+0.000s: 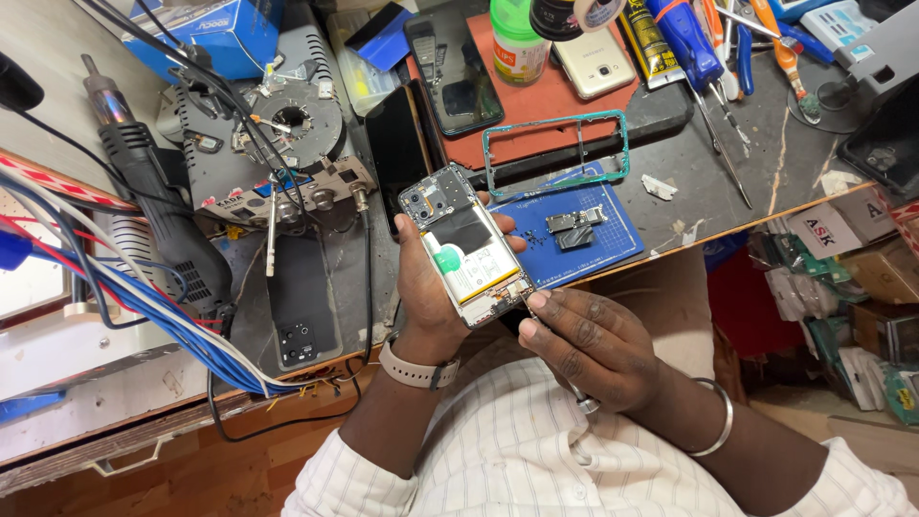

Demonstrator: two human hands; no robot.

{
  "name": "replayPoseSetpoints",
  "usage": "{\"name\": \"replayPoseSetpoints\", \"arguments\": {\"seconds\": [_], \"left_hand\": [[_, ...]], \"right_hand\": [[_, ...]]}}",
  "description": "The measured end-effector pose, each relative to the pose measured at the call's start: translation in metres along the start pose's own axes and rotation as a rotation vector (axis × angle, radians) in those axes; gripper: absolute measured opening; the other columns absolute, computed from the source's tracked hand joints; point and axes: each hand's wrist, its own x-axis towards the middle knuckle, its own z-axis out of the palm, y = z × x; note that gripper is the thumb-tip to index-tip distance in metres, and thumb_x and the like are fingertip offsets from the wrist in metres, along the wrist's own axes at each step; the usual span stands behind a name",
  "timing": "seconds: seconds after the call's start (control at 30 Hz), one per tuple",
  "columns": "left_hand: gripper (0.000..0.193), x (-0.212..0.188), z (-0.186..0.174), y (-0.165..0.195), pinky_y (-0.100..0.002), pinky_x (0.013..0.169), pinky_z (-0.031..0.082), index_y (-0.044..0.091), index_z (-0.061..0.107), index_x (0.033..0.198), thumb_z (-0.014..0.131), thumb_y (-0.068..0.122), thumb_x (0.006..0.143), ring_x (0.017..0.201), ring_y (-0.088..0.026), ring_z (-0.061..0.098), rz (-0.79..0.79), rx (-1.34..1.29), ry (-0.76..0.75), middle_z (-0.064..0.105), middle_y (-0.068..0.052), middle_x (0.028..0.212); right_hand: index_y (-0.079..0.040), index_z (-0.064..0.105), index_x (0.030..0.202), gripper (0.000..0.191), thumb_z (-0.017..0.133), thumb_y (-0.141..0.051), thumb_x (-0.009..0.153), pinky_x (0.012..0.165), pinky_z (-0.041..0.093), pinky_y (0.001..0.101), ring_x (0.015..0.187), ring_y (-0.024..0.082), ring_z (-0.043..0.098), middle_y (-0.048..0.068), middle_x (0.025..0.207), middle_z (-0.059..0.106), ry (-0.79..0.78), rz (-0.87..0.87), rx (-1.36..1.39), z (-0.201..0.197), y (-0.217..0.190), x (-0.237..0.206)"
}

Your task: The person uses a screwdriver to remove screws from the back of a smartphone, then detaches the back cover and removes internal components including a black metal plate and a small circuit board. The removed parts are placed on the workbench.

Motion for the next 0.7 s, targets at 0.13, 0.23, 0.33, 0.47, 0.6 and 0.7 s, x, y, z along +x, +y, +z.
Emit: {"name": "replayPoseSetpoints", "arguments": {"seconds": [0.13, 0.23, 0.33, 0.47, 0.6, 0.7], "left_hand": [[0.095, 0.0, -0.001, 0.0, -0.054, 0.085, 0.064, -0.005, 0.046, 0.149, 0.039, 0.076, 0.099, 0.105, -0.044, 0.071, -0.002, -0.007, 0.015, 0.066, -0.031, 0.122], [0.095, 0.0, 0.0, 0.0, -0.054, 0.085, 0.064, -0.004, 0.046, 0.148, 0.038, 0.076, 0.099, 0.105, -0.044, 0.071, -0.006, -0.032, 0.017, 0.066, -0.03, 0.122], [0.094, 0.0, 0.001, -0.001, -0.054, 0.085, 0.063, -0.004, 0.046, 0.148, 0.038, 0.076, 0.099, 0.105, -0.044, 0.071, 0.004, -0.033, 0.017, 0.066, -0.03, 0.122], [0.093, 0.0, 0.002, 0.0, -0.053, 0.084, 0.063, -0.003, 0.047, 0.147, 0.038, 0.076, 0.099, 0.104, -0.044, 0.071, 0.013, -0.007, 0.03, 0.067, -0.029, 0.121], [0.093, 0.0, 0.002, -0.002, -0.053, 0.082, 0.063, -0.002, 0.048, 0.144, 0.038, 0.078, 0.098, 0.101, -0.044, 0.072, 0.042, 0.079, 0.074, 0.068, -0.027, 0.117], [0.094, 0.002, 0.001, -0.004, -0.053, 0.082, 0.063, -0.002, 0.049, 0.144, 0.037, 0.079, 0.097, 0.101, -0.044, 0.072, 0.041, 0.062, 0.064, 0.068, -0.027, 0.116]], "right_hand": [[-0.001, 0.068, 0.117, 0.027, 0.078, -0.008, 0.093, 0.094, 0.058, 0.0447, 0.113, 0.033, 0.07, 0.02, 0.122, 0.067, 0.001, -0.012, -0.021, 0.002, 0.001, 0.0], [-0.001, 0.068, 0.116, 0.027, 0.079, -0.008, 0.092, 0.094, 0.058, 0.0439, 0.112, 0.033, 0.07, 0.019, 0.122, 0.067, 0.013, 0.0, -0.018, 0.004, 0.0, 0.001], [0.0, 0.068, 0.116, 0.028, 0.081, -0.007, 0.092, 0.093, 0.059, 0.0426, 0.111, 0.032, 0.072, 0.018, 0.12, 0.068, 0.025, 0.03, -0.015, 0.004, -0.002, 0.003], [-0.001, 0.069, 0.115, 0.031, 0.082, -0.005, 0.088, 0.091, 0.064, 0.0399, 0.108, 0.03, 0.073, 0.02, 0.119, 0.07, 0.002, 0.117, 0.129, -0.004, -0.003, 0.009], [-0.002, 0.072, 0.113, 0.03, 0.08, -0.003, 0.085, 0.089, 0.063, 0.037, 0.106, 0.029, 0.074, 0.017, 0.116, 0.072, -0.133, 0.113, 0.143, -0.02, 0.004, 0.015], [-0.002, 0.072, 0.113, 0.03, 0.077, -0.005, 0.083, 0.088, 0.062, 0.0387, 0.104, 0.031, 0.073, 0.018, 0.115, 0.072, -0.181, 0.072, 0.099, -0.024, 0.008, 0.015]]}}
